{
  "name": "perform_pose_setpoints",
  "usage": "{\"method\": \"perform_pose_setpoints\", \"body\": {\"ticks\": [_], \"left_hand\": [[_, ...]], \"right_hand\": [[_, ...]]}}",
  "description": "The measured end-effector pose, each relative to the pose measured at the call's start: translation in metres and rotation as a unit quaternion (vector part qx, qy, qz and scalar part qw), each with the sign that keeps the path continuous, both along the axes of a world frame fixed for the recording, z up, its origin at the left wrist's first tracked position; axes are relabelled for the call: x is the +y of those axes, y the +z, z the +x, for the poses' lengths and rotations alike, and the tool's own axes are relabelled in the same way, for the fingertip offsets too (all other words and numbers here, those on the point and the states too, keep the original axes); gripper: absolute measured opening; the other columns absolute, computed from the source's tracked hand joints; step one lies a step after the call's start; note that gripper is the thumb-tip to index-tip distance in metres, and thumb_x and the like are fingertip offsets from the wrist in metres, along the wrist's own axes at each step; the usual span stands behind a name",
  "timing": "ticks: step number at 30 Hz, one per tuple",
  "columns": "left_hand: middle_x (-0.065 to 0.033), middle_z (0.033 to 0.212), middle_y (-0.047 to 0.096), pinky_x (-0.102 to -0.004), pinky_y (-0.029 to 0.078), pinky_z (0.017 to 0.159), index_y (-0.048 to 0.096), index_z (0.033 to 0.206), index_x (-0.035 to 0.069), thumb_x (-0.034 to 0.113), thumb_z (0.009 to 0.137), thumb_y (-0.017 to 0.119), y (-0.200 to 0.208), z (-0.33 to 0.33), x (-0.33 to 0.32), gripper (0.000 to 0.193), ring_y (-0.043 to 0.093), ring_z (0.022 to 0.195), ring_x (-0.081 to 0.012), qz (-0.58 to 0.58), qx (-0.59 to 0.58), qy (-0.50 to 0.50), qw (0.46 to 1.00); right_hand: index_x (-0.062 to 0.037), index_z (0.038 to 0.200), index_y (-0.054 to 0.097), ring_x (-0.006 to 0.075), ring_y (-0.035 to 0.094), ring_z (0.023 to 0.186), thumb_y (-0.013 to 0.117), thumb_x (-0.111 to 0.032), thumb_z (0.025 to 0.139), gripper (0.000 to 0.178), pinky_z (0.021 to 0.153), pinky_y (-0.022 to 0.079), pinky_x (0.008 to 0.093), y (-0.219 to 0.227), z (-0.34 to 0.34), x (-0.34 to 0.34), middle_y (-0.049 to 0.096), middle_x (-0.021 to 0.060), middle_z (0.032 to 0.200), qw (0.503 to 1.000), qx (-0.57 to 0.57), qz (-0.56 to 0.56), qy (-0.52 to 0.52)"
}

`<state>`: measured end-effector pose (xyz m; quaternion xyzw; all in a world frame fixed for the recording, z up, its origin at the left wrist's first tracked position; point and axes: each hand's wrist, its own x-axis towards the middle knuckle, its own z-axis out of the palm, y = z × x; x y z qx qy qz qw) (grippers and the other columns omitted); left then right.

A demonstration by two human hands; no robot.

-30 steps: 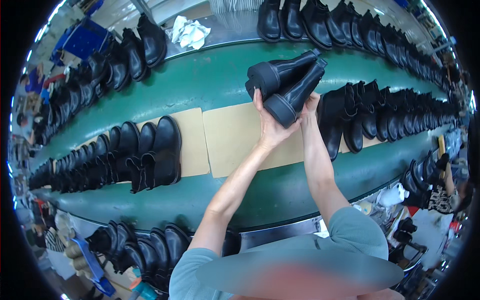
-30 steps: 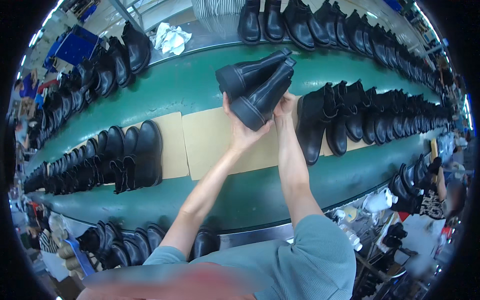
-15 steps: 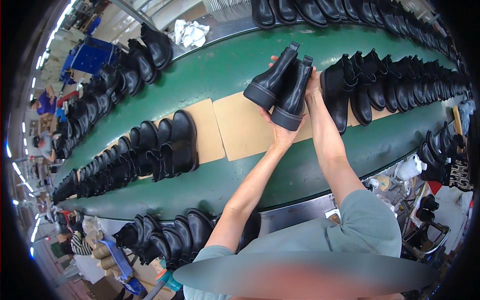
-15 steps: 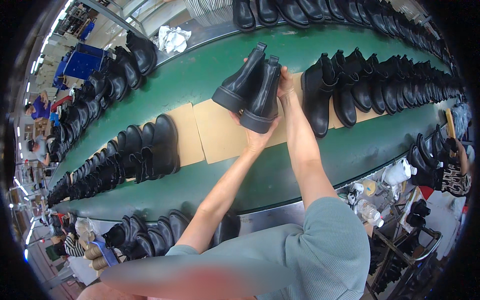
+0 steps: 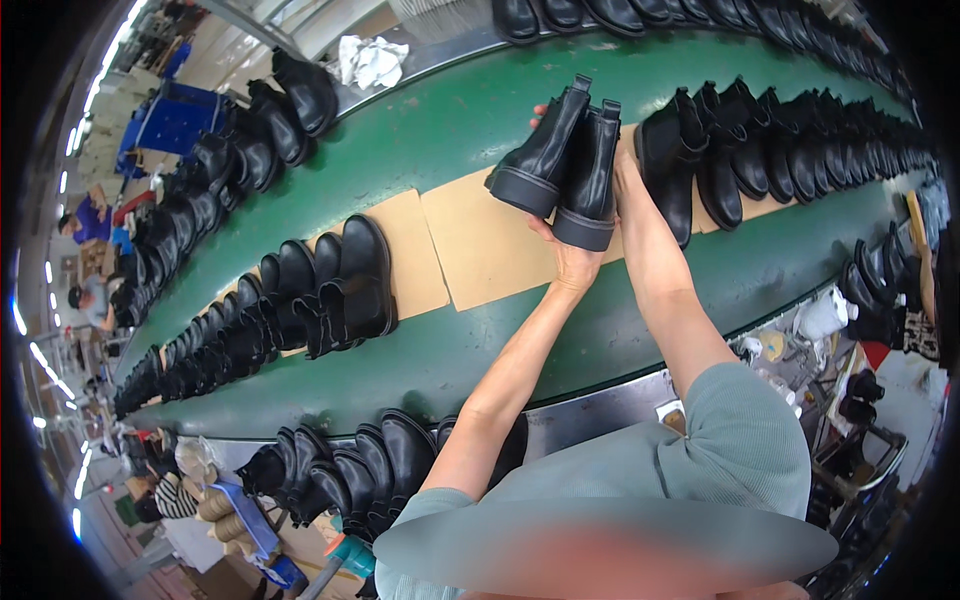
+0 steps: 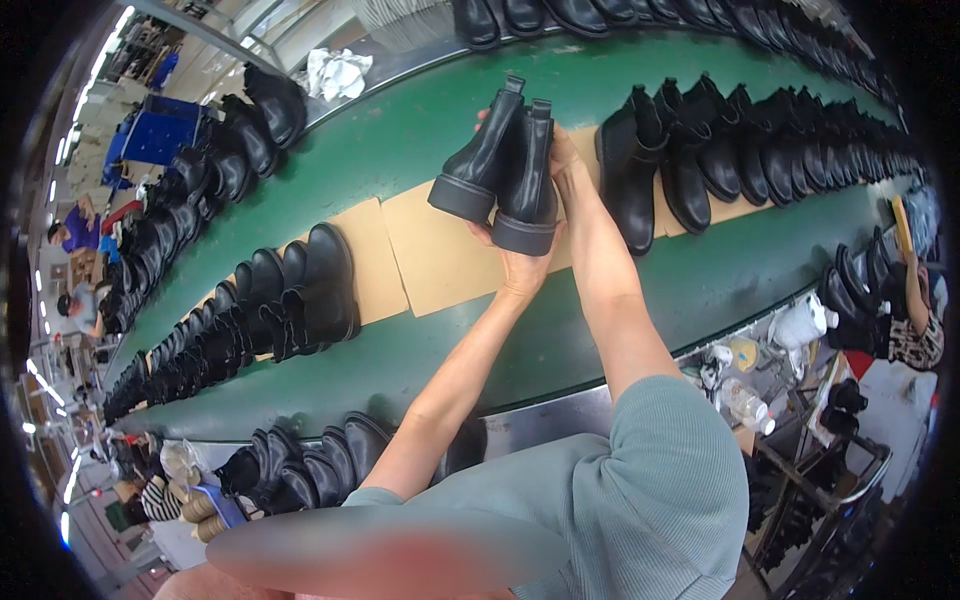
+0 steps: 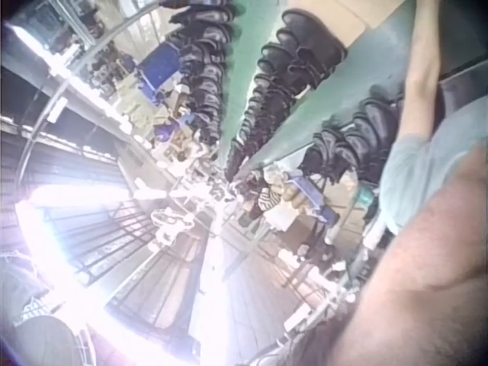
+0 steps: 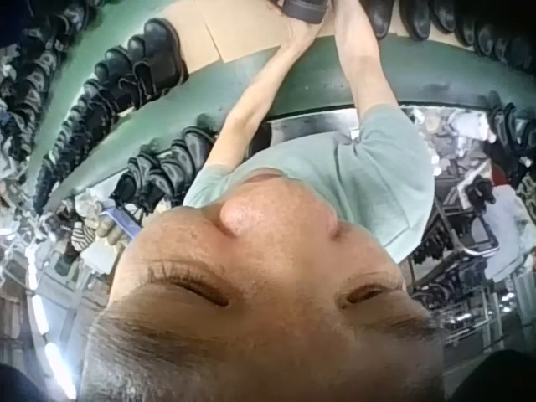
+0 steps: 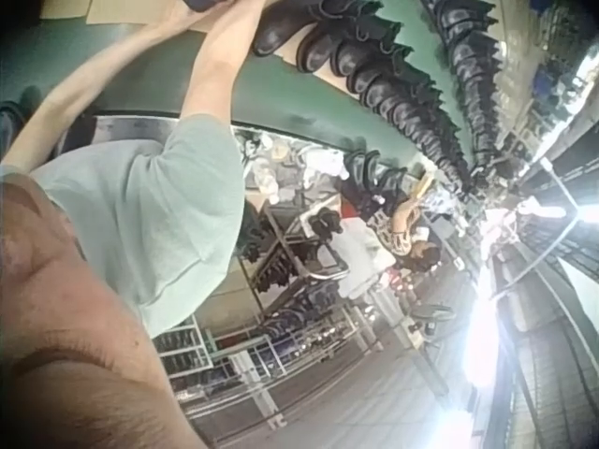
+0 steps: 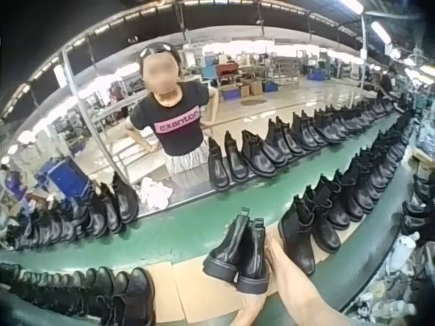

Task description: Inspect, clean, and mark black boots on a factory production line.

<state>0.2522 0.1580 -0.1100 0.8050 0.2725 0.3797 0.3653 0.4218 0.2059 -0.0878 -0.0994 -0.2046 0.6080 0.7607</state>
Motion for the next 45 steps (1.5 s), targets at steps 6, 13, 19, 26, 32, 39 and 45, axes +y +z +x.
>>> {"method": "perform_pose_setpoints", "body": {"ticks": [6,13,19,26,32,39,45], "left_hand": [[-0.0279,0.137,0.022,-0.0502,-0.002,0.106,0.002,0.138,-0.001,0.022,0.062,0.082,-0.013,0.004,-0.011,0.112,0.025,0.129,-0.0349,-0.28,-0.159,-0.1,0.941],[-0.024,0.139,0.015,-0.0513,0.011,0.102,-0.005,0.14,0.011,0.007,0.062,0.076,-0.025,-0.003,-0.033,0.112,0.022,0.126,-0.0385,0.061,-0.083,0.01,0.995],[-0.0197,0.137,0.016,-0.0488,0.021,0.1,-0.015,0.139,0.031,0.002,0.06,0.073,-0.088,0.001,-0.046,0.123,0.022,0.122,-0.0412,-0.109,-0.008,-0.075,0.991],[-0.0215,0.136,0.019,-0.0509,0.023,0.099,-0.021,0.138,0.027,0.004,0.061,0.074,-0.08,-0.006,-0.049,0.125,0.026,0.119,-0.043,-0.105,-0.021,-0.055,0.993],[-0.026,0.13,0.025,-0.0554,0.025,0.094,-0.022,0.137,0.012,0.007,0.06,0.074,-0.013,-0.024,-0.055,0.123,0.031,0.114,-0.045,0.067,-0.069,-0.03,0.995],[-0.0265,0.13,0.023,-0.055,0.024,0.095,-0.011,0.135,0.009,0.008,0.059,0.075,-0.021,-0.045,-0.064,0.114,0.031,0.116,-0.0426,0.055,-0.089,-0.026,0.994],[-0.0109,0.133,0.03,-0.0541,0.027,0.098,0.005,0.14,0.015,0.031,0.074,0.069,0.062,-0.06,-0.055,0.093,0.035,0.121,-0.0286,-0.446,-0.35,-0.002,0.823]], "right_hand": [[0.0032,0.118,0.051,0.0301,0.052,0.112,0.065,-0.031,0.081,0.052,0.092,0.048,0.0445,0.032,-0.024,-0.016,0.053,0.0181,0.121,0.996,0.044,-0.057,-0.045],[0.003,0.111,0.054,0.0269,0.055,0.107,0.059,-0.028,0.086,0.041,0.089,0.05,0.0413,0.068,-0.01,-0.036,0.057,0.0146,0.113,0.835,0.461,-0.292,0.071],[0.0028,0.11,0.054,0.0265,0.055,0.106,0.058,-0.027,0.087,0.038,0.088,0.051,0.04,0.045,-0.022,-0.041,0.057,0.0137,0.111,0.948,0.231,-0.221,-0.012],[0.0023,0.109,0.054,0.0256,0.056,0.104,0.056,-0.026,0.087,0.035,0.087,0.051,0.0373,0.036,-0.029,-0.038,0.058,0.0126,0.107,0.984,0.065,-0.156,-0.055],[0.0015,0.108,0.054,0.0246,0.055,0.105,0.06,-0.026,0.085,0.035,0.087,0.051,0.0365,0.028,-0.025,-0.043,0.058,0.0121,0.108,0.982,0.059,-0.176,-0.021],[-0.0005,0.11,0.055,0.0218,0.056,0.105,0.073,-0.031,0.073,0.051,0.088,0.05,0.0344,0.035,-0.039,-0.035,0.058,0.0124,0.11,0.992,-0.045,-0.109,0.039],[0.0019,0.113,0.054,0.0245,0.058,0.102,0.079,-0.036,0.066,0.065,0.09,0.049,0.0348,0.031,-0.038,-0.028,0.058,0.0161,0.112,0.985,-0.036,-0.171,0.002]]}}
